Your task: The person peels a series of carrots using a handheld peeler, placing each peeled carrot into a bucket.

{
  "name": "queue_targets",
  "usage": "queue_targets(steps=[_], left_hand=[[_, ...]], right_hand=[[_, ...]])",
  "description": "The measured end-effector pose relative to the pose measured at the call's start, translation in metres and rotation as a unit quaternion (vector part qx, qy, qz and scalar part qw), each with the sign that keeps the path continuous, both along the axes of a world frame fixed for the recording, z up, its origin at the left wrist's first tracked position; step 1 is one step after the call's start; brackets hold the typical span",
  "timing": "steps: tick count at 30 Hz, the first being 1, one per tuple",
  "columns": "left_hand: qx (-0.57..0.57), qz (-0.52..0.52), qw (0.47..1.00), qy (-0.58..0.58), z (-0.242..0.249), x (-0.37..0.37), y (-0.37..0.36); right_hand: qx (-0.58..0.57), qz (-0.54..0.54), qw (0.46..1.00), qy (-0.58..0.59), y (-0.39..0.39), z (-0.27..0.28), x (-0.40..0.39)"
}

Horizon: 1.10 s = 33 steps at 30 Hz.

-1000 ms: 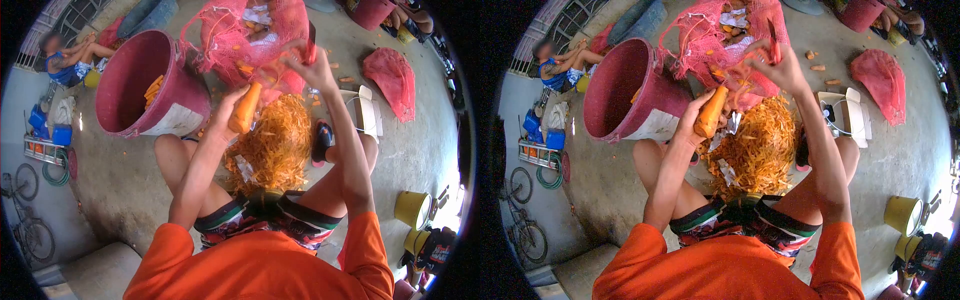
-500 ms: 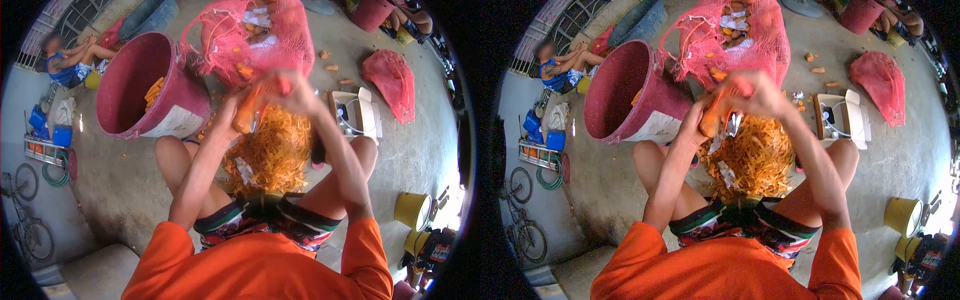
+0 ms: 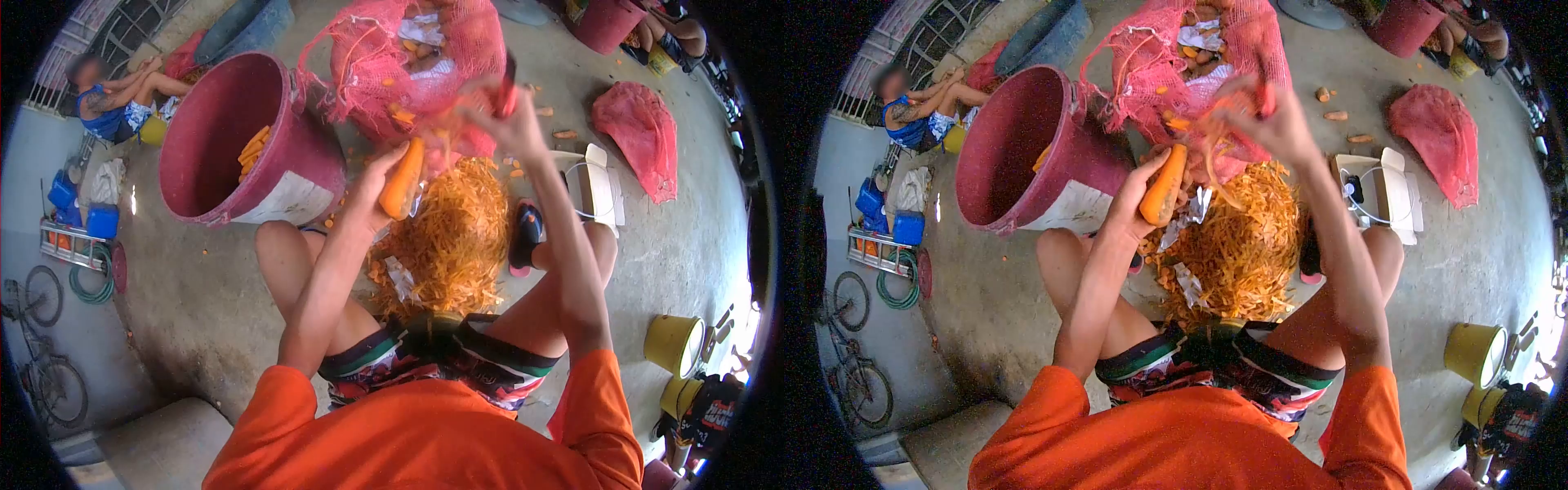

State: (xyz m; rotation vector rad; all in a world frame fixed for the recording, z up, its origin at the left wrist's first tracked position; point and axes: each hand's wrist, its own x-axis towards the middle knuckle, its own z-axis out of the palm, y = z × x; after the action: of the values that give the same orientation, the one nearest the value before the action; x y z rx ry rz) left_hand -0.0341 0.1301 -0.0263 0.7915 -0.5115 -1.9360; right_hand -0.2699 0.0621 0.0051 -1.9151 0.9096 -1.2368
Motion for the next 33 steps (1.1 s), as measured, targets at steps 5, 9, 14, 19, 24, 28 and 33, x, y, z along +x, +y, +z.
queue_targets(steps=[5, 9, 14, 19, 24, 28, 33], left_hand=[[-0.050, -0.033, 0.998, 0.024, -0.022, 0.010, -0.008], [0.017, -0.034, 0.999, 0.036, 0.000, 0.004, 0.001], [-0.032, -0.010, 0.997, 0.072, -0.008, 0.001, -0.008], [0.015, -0.047, 0.993, 0.110, -0.009, 0.012, -0.006], [-0.001, 0.045, 0.999, 0.014, 0.007, -0.006, -0.003], [-0.036, 0.011, 0.998, -0.054, 0.010, -0.002, 0.004], [-0.001, -0.010, 0.996, 0.088, 0.004, 0.004, -0.004]], right_hand=[[-0.130, 0.098, 0.984, 0.075, 0.033, 0.013, 0.032], [0.010, -0.004, 1.000, 0.014, -0.008, -0.001, -0.005], [-0.090, 0.132, 0.984, 0.074, 0.032, 0.014, 0.033], [0.014, 0.026, 0.999, -0.041, -0.002, 0.007, 0.007], [-0.148, 0.144, 0.975, 0.080, 0.034, 0.022, 0.033], [0.076, 0.008, 0.997, -0.026, 0.006, 0.010, 0.011], [-0.025, 0.032, 0.999, -0.016, 0.028, 0.016, 0.022]])
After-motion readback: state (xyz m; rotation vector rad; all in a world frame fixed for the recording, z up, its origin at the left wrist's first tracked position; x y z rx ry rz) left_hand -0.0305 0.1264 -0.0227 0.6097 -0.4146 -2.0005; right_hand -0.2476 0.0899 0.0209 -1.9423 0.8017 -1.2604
